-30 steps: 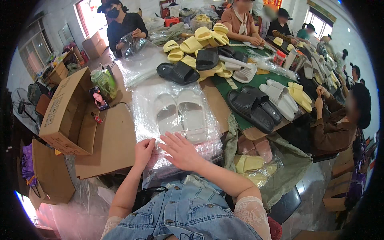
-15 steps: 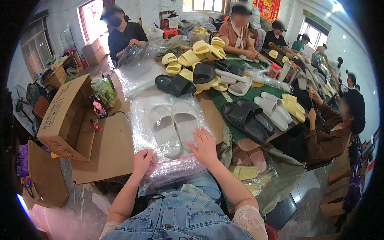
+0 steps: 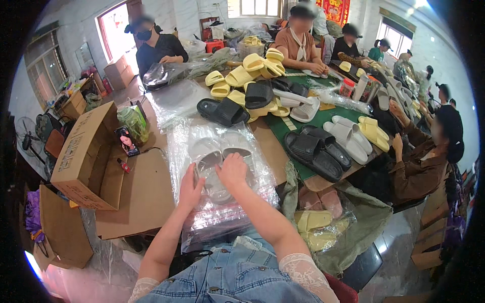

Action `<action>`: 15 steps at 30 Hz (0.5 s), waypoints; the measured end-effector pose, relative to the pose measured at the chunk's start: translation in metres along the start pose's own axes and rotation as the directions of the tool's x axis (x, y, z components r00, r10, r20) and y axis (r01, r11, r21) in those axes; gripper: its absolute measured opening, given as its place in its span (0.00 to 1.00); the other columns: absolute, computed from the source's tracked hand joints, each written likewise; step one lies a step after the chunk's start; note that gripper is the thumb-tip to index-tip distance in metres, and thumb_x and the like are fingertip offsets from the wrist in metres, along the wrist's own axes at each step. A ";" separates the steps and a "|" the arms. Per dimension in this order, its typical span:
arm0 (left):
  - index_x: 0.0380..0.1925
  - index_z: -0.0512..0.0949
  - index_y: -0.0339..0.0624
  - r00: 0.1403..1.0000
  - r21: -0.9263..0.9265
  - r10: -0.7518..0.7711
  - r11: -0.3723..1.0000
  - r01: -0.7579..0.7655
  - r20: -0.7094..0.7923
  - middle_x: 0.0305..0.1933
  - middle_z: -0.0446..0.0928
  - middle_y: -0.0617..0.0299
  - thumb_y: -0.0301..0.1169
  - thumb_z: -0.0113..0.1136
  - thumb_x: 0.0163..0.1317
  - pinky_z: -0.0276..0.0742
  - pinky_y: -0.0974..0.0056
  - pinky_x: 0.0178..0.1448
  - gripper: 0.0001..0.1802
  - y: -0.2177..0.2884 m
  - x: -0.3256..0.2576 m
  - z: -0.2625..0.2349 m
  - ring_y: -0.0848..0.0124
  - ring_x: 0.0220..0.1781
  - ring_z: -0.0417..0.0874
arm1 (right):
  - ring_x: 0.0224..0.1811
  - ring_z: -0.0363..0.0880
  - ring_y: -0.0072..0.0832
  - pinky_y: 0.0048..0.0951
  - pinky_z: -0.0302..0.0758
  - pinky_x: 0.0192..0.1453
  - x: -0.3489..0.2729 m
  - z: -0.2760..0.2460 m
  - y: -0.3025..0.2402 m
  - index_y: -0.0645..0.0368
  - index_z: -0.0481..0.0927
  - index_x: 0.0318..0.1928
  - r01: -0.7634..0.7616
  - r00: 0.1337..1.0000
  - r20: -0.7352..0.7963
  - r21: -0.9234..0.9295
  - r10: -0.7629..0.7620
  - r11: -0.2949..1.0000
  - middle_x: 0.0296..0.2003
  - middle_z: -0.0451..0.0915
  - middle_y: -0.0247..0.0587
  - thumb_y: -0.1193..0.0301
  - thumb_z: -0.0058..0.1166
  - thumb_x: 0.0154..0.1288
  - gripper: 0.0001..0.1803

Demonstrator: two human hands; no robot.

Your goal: The person repeatedly picks up pairs of slippers in various colors, places them into clear plastic bags, and seals them. The process involves handling the slippers and the packaging material by hand to prepare them for shipment or storage.

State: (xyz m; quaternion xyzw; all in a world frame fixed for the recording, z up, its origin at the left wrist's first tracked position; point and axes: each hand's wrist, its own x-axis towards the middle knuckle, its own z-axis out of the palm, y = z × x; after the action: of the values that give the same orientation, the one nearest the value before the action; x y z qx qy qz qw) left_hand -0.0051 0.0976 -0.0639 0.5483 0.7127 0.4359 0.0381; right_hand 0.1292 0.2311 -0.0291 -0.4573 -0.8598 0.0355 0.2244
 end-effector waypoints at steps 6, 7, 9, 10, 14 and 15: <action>0.75 0.53 0.31 1.000 0.101 0.005 0.995 -0.007 0.018 0.75 0.60 0.35 0.48 0.54 0.71 0.57 0.49 0.78 0.42 0.000 -0.002 0.010 0.41 0.76 0.61 | 0.34 0.86 0.44 0.43 0.82 0.40 0.028 0.027 0.001 0.62 0.79 0.37 0.046 0.996 -0.073 -0.011 -0.047 0.999 0.30 0.84 0.49 0.52 0.60 0.63 0.22; 0.75 0.53 0.32 1.000 0.103 0.020 0.994 -0.022 0.015 0.75 0.60 0.35 0.48 0.54 0.71 0.57 0.49 0.77 0.42 -0.002 -0.003 0.010 0.41 0.75 0.62 | 0.35 0.87 0.44 0.43 0.82 0.40 0.029 0.029 0.003 0.61 0.79 0.37 0.053 0.997 -0.053 0.014 -0.053 0.998 0.30 0.84 0.49 0.53 0.58 0.64 0.20; 0.75 0.54 0.31 0.999 0.104 0.031 0.994 -0.032 0.010 0.74 0.61 0.34 0.47 0.54 0.71 0.58 0.48 0.76 0.42 -0.006 -0.002 0.010 0.40 0.74 0.63 | 0.35 0.87 0.44 0.45 0.81 0.41 0.035 0.032 0.011 0.60 0.79 0.37 0.057 0.998 -0.017 0.061 -0.056 0.996 0.31 0.85 0.49 0.57 0.56 0.66 0.17; 0.74 0.55 0.31 1.000 0.100 0.021 0.995 -0.022 0.014 0.74 0.61 0.34 0.47 0.54 0.72 0.59 0.48 0.76 0.41 -0.004 -0.003 0.011 0.40 0.73 0.64 | 0.32 0.86 0.46 0.47 0.81 0.40 0.032 0.030 0.016 0.59 0.79 0.36 0.078 0.996 -0.047 0.101 -0.073 0.992 0.28 0.84 0.49 0.60 0.54 0.67 0.14; 0.74 0.55 0.30 0.998 0.066 -0.062 0.996 0.061 0.008 0.70 0.66 0.34 0.46 0.49 0.74 0.60 0.48 0.74 0.38 -0.003 -0.004 0.007 0.40 0.70 0.67 | 0.32 0.85 0.47 0.49 0.80 0.38 0.019 0.020 0.030 0.59 0.79 0.34 0.124 0.992 -0.038 0.132 -0.120 0.983 0.27 0.84 0.50 0.61 0.53 0.65 0.13; 0.74 0.55 0.30 0.999 0.044 -0.037 0.998 0.038 -0.012 0.69 0.67 0.34 0.46 0.48 0.74 0.60 0.48 0.74 0.38 -0.005 -0.004 0.007 0.40 0.70 0.67 | 0.31 0.85 0.48 0.49 0.80 0.38 0.008 0.014 0.040 0.59 0.79 0.34 0.148 0.989 -0.043 0.166 -0.143 0.975 0.27 0.84 0.49 0.61 0.53 0.65 0.13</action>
State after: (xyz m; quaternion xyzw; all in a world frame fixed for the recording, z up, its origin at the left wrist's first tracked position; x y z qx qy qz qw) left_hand -0.0037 0.0986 -0.0733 0.5332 0.7326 0.4221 0.0302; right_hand 0.1502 0.2627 -0.0491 -0.3731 -0.8813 0.0847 0.2774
